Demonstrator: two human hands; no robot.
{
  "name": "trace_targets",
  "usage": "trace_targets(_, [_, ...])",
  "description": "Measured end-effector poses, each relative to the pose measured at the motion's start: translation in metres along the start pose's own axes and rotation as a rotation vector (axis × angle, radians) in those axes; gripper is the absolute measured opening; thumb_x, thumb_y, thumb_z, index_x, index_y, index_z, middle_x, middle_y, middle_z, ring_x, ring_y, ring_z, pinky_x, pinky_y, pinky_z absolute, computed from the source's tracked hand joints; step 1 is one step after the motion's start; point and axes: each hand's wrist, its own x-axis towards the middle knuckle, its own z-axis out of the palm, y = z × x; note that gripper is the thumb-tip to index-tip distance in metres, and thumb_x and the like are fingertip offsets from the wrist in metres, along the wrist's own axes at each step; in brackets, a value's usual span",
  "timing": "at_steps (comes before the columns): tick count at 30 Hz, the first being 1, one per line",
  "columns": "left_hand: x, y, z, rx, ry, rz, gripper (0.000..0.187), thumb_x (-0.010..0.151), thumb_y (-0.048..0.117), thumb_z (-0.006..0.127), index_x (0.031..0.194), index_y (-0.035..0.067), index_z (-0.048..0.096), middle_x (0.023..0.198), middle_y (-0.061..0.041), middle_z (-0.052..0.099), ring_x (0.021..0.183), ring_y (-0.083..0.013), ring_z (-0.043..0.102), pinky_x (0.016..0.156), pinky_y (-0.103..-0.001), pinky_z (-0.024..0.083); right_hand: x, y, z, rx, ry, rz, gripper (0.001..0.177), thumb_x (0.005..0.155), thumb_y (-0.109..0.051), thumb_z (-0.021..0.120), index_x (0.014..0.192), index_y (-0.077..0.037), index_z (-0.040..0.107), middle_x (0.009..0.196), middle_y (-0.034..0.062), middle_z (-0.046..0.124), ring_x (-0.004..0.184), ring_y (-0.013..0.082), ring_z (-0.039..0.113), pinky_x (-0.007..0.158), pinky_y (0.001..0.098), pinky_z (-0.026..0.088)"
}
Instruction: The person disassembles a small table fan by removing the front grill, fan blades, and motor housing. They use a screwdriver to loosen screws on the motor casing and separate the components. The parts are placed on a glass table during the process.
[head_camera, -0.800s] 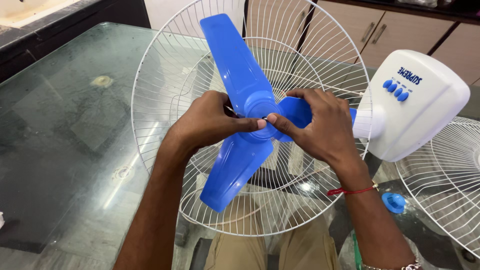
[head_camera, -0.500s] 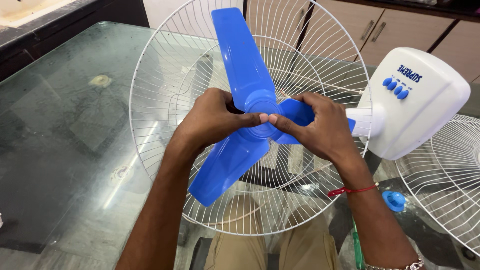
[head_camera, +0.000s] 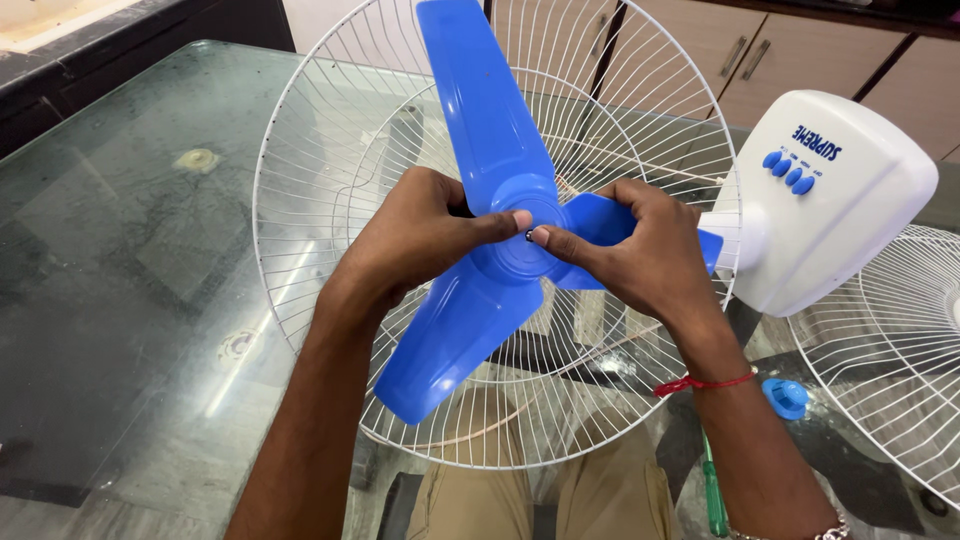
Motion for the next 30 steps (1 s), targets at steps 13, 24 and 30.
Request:
trace_targets(13, [-0.018,0.022,-0.009,0.030,-0.041,0.072,0.035,0.089,0.034,0.071,0.096,0.001,0.081,0.077,-0.014,0.081,0.066,-0.0167,0.078,0.068,-0.036,0.063,-0.012,-0.014,-0.028,0.025,0.081,-0.089,0.054,0.069,-0.048,0.092,0.092,-0.002,0.076,0.079,0.0103,0.076,0.068,0.0185,0.076,0.063,0.0320,0.062])
trace_targets(24, [-0.037,0.042,-0.016,-0.142,-0.096,0.230,0.041,0.090,0.038,0.070,0.101,0.001,0.081,0.079,-0.012,0.083,0.070,-0.0147,0.079,0.072,-0.032,0.063,-0.042,-0.034,-0.088,-0.304,0.135,-0.690,0.092,0.054,-0.050,0.094,0.126,-0.001,0.067,0.114,0.0149,0.071,0.105,0.0330,0.067,0.090,0.0511,0.049])
trace_targets(30, [-0.038,0.047,-0.005,-0.202,-0.148,0.150,0.039,0.088,0.032,0.073,0.099,-0.004,0.082,0.077,-0.015,0.082,0.064,-0.0160,0.076,0.064,-0.031,0.062,-0.059,-0.032,-0.104,-0.369,-0.004,-0.461,0.099,0.051,-0.049,0.094,0.137,-0.008,0.068,0.120,0.0109,0.070,0.107,0.0324,0.067,0.092,0.0470,0.053])
